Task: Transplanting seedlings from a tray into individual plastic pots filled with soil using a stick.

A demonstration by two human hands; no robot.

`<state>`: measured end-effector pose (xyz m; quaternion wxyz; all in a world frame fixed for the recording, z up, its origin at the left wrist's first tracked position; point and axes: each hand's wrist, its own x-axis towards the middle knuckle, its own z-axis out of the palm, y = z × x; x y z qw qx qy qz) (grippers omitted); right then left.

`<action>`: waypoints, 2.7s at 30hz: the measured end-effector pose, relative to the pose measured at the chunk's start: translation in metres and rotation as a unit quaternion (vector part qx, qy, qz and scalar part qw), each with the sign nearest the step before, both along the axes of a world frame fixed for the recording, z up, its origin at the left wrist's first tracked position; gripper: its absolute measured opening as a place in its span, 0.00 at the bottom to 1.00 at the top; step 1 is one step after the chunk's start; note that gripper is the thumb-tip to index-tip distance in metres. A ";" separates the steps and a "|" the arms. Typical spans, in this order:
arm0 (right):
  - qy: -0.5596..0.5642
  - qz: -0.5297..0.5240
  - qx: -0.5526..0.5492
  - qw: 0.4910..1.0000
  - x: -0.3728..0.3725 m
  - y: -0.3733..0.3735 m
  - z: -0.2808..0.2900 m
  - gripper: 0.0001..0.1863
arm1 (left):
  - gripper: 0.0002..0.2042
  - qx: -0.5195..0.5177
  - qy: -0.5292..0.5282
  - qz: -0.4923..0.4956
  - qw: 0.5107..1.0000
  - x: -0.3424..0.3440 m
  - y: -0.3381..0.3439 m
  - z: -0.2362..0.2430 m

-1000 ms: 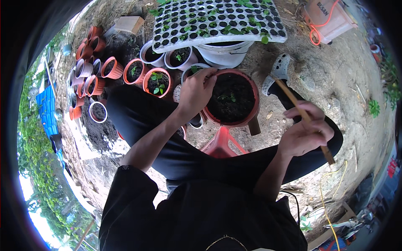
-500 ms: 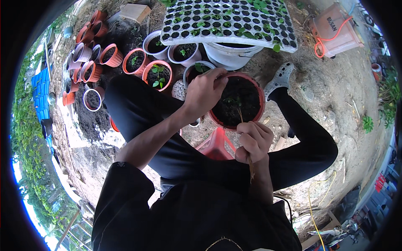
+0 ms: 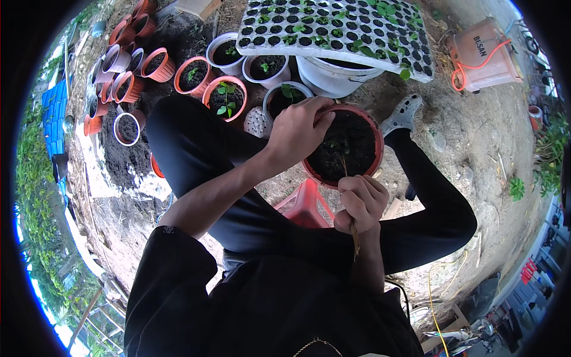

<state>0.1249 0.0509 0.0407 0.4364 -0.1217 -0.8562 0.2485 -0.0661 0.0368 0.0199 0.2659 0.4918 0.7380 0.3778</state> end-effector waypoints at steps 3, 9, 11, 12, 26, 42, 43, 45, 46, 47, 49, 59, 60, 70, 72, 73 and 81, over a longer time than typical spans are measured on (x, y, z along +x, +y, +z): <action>-0.003 -0.001 -0.007 1.000 0.000 0.000 -0.002 0.26 | 0.14 0.004 0.000 -0.005 1.000 0.000 0.000 0.000; -0.010 -0.011 -0.020 1.000 0.001 0.000 -0.001 0.26 | 0.14 0.013 -0.001 -0.003 1.000 0.000 0.000 -0.001; -0.010 -0.011 -0.030 0.999 0.002 0.000 0.000 0.26 | 0.14 0.011 -0.003 -0.004 1.000 0.000 0.000 -0.001; -0.010 -0.012 -0.030 0.999 0.002 0.000 -0.001 0.26 | 0.14 0.009 -0.005 -0.005 1.000 0.000 0.000 0.000; -0.020 -0.023 -0.055 0.998 -0.001 0.001 -0.003 0.25 | 0.14 0.007 -0.003 -0.007 1.000 0.000 0.000 0.000; -0.067 -0.032 -0.115 0.991 -0.001 0.002 0.002 0.24 | 0.14 0.010 0.000 -0.009 1.000 0.000 0.000 -0.002; -0.064 -0.034 -0.117 0.990 -0.001 0.002 0.001 0.24 | 0.14 0.010 0.000 -0.009 1.000 0.000 0.000 -0.001; -0.061 -0.037 -0.119 0.990 -0.001 0.002 0.001 0.24 | 0.14 0.011 -0.004 -0.011 1.000 0.000 0.000 0.000; -0.062 -0.035 -0.124 0.990 0.000 0.002 0.001 0.24 | 0.14 0.011 -0.003 -0.011 1.000 0.000 0.000 0.000; -0.063 -0.033 -0.129 0.989 0.000 0.002 0.001 0.23 | 0.14 0.005 -0.006 -0.009 1.000 0.000 0.000 0.001; -0.061 -0.031 -0.135 0.988 0.001 0.002 0.001 0.23 | 0.14 -0.002 -0.008 -0.007 1.000 0.000 0.000 0.001; -0.060 -0.040 -0.183 0.981 0.003 0.005 -0.004 0.16 | 0.10 0.013 0.000 -0.014 1.000 0.000 0.000 -0.008; -0.060 -0.040 -0.183 0.980 0.003 0.005 -0.003 0.16 | 0.09 0.025 0.013 -0.018 0.999 0.000 0.000 -0.010; 0.011 -0.050 -0.173 0.984 0.010 0.001 -0.005 0.21 | 0.10 0.008 0.021 -0.013 1.000 -0.001 0.000 -0.006; 0.009 -0.053 -0.174 0.983 0.012 0.000 -0.003 0.23 | 0.10 0.013 0.026 -0.011 1.000 -0.002 -0.001 -0.008; 0.011 -0.053 -0.173 0.983 0.014 0.000 -0.002 0.24 | 0.10 0.013 0.026 -0.011 1.000 -0.002 -0.001 -0.009; 0.098 -0.087 -0.156 0.979 0.016 -0.001 -0.008 0.24 | 0.10 0.009 0.024 -0.011 1.000 -0.001 0.001 -0.010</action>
